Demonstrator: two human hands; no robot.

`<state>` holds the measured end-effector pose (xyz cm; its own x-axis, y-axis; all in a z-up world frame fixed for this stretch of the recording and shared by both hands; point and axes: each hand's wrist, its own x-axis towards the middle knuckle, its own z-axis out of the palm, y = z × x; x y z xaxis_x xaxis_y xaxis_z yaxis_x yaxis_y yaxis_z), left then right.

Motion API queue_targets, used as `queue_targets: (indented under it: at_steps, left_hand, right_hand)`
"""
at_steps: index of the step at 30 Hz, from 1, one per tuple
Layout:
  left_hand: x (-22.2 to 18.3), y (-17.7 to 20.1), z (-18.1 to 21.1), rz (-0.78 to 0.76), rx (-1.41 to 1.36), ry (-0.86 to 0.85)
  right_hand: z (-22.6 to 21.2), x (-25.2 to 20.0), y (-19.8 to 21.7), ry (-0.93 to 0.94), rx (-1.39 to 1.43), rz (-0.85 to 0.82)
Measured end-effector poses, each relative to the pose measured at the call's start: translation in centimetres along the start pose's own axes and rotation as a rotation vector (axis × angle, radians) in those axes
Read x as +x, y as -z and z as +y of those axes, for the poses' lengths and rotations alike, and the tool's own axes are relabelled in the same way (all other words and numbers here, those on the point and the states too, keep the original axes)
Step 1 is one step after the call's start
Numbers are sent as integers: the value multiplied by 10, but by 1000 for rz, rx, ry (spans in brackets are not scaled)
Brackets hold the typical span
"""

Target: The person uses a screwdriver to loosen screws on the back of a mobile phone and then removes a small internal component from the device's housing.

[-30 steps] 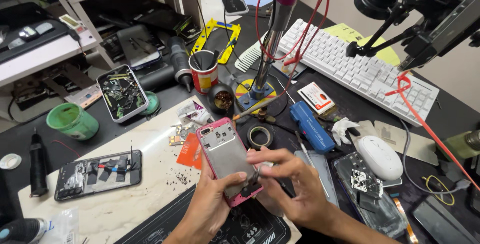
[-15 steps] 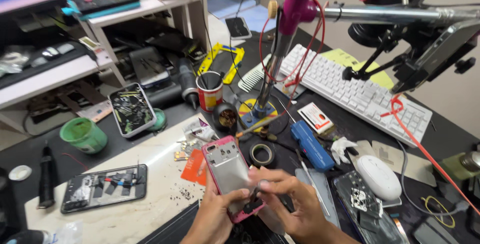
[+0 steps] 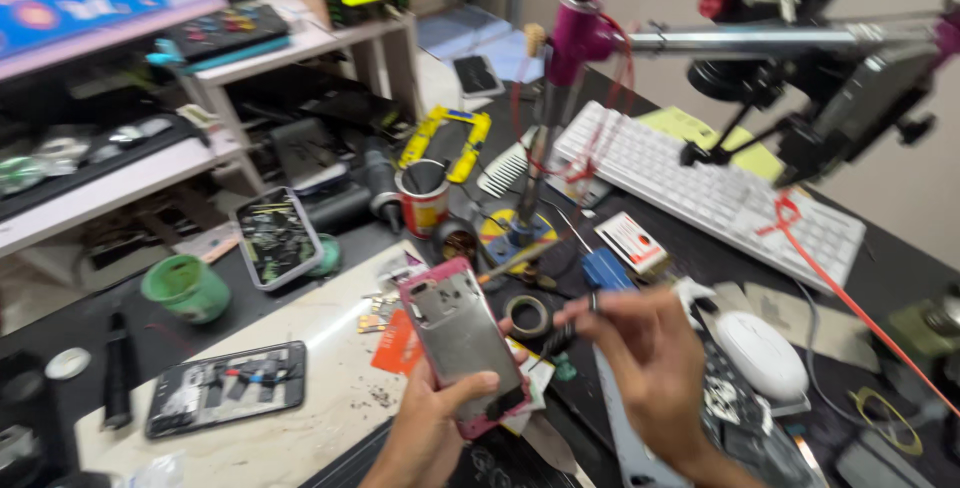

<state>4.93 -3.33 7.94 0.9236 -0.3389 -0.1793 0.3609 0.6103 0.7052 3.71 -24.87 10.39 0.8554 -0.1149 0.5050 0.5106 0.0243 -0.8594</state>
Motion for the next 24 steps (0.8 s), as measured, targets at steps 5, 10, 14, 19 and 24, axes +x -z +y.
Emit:
queue_targets:
  at_steps: [5, 10, 14, 19, 24]
  left_hand:
    - [-1, -3, -1, -217, 146, 159]
    - [-3, 1, -7, -487, 324, 270]
    - [-1, 4, -12, -535, 392, 361]
    - [-5, 4, -25, -534, 381, 461]
    - [-6, 8, -33, -486, 438, 509]
  right_hand:
    - [14, 24, 14, -303, -32, -35]
    - [14, 10, 15, -393, 221, -160]
    - [-7, -2, 25, -473, 256, -207]
    - [-29, -10, 62, -321, -326, -366]
    - [-23, 0, 145, -36, -1041, -125]
